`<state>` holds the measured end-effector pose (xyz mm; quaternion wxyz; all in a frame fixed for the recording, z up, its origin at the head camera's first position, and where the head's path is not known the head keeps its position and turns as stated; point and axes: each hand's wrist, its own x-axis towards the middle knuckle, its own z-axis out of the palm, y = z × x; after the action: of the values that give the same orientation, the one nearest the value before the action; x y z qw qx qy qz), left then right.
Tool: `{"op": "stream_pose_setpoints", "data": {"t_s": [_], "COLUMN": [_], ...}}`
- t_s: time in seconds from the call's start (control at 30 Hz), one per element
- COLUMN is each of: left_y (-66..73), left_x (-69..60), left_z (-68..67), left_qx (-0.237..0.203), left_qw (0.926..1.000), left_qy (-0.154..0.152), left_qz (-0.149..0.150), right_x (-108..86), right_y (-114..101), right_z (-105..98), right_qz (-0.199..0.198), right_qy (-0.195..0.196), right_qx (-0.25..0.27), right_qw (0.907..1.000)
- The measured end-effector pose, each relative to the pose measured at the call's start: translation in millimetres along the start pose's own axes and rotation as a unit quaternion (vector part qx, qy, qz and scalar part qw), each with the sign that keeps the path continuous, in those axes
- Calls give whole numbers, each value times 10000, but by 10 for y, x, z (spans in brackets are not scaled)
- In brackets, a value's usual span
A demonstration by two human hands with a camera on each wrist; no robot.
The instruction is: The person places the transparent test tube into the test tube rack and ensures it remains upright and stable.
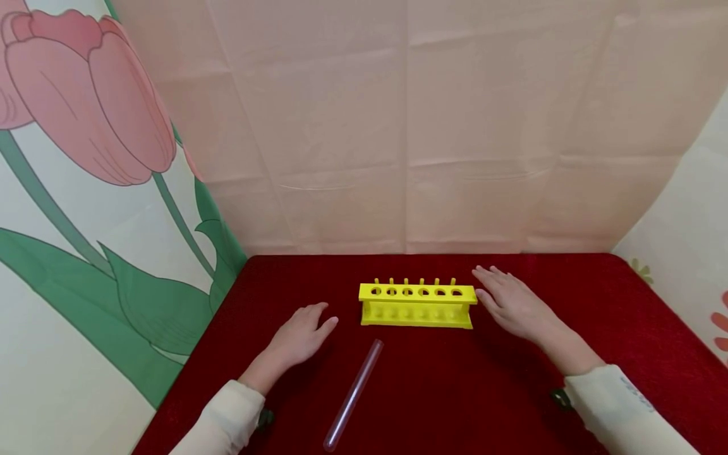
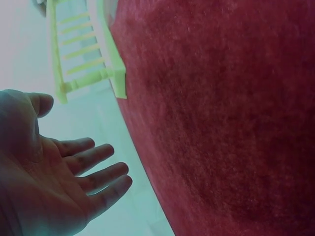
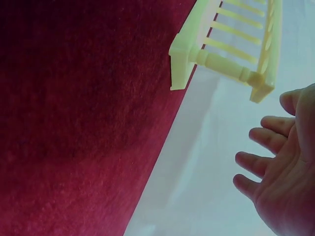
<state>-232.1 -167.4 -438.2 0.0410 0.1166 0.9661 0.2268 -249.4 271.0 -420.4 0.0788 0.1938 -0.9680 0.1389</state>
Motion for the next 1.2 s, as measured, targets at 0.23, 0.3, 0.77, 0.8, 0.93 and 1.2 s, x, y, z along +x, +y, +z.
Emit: {"op": "stream_pose_setpoints", "data": {"t_s": [0.23, 0.3, 0.77, 0.8, 0.93, 1.2], "left_y": [49, 60, 227, 244, 303, 367], "left_x": [-38, -46, -161, -173, -206, -265], "left_z": [17, 19, 88, 95, 128, 165], "left_qx": [-16, 10, 217, 232, 351, 448], "left_qw": [9999, 9999, 9987, 9986, 9981, 9969], "left_qy": [-138, -160, -349, -362, -405, -555], "left_qz": [7, 34, 298, 312, 309, 337], "right_x": [25, 31, 88, 94, 104, 106], "right_y": [-34, -37, -120, -118, -135, -149], "right_z": [44, 64, 131, 143, 163, 208], "right_qz": [-149, -187, -112, -107, -73, -73], "right_qy": [61, 70, -6, -16, -73, -294], "right_qx": [-25, -25, -74, -70, -34, 131], "right_qw": [9999, 9998, 9999, 9999, 9999, 9995]}}
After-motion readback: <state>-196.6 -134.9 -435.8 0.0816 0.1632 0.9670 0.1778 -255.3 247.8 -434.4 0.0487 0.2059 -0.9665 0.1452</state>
